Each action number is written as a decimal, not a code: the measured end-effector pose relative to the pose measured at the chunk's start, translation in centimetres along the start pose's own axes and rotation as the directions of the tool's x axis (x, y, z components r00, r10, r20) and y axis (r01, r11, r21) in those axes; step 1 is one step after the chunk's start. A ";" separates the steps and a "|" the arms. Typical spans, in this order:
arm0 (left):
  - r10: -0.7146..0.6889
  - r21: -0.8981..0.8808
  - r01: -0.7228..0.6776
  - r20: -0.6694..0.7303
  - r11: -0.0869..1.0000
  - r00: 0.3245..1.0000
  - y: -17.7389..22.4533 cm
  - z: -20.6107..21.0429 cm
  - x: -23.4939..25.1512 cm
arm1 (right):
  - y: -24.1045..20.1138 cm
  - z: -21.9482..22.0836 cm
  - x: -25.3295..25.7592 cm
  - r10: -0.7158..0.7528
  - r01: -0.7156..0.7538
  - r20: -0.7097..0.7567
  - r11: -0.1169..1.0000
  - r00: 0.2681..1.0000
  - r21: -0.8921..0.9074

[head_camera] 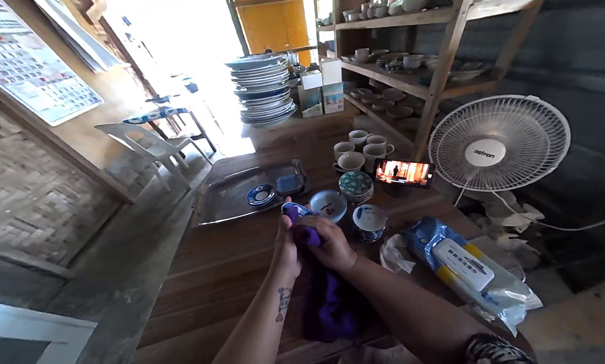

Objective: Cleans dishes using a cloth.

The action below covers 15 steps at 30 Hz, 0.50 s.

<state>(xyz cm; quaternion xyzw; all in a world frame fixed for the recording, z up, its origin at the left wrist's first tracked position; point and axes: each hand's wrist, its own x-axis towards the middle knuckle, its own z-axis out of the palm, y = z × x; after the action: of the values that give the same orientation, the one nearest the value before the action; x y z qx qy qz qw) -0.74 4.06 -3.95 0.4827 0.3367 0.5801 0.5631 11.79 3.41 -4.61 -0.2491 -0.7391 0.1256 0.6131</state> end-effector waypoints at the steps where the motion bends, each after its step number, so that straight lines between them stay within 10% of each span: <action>1: 0.020 0.002 -0.020 0.003 1.000 1.000 0.2 -0.2 0.0 | 0.0 -0.1 0.0 -0.006 0.007 0.062 1.000 0.998 -0.013; 5: 0.007 0.052 -0.005 -0.033 0.999 0.999 1.1 0.2 -0.4 | -0.4 -0.5 0.1 0.012 0.001 0.156 0.997 0.988 -0.079; 15: 0.007 0.139 0.001 -0.055 0.990 0.998 0.7 0.9 -0.6 | -0.9 -0.3 0.1 0.102 -0.114 -0.151 0.991 0.983 -0.073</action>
<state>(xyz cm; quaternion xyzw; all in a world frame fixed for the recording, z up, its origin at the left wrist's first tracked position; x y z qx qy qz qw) -0.16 3.22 -3.07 0.5051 0.3911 0.5692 0.5177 11.86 2.71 -3.99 -0.3222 -0.6818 0.1098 0.6475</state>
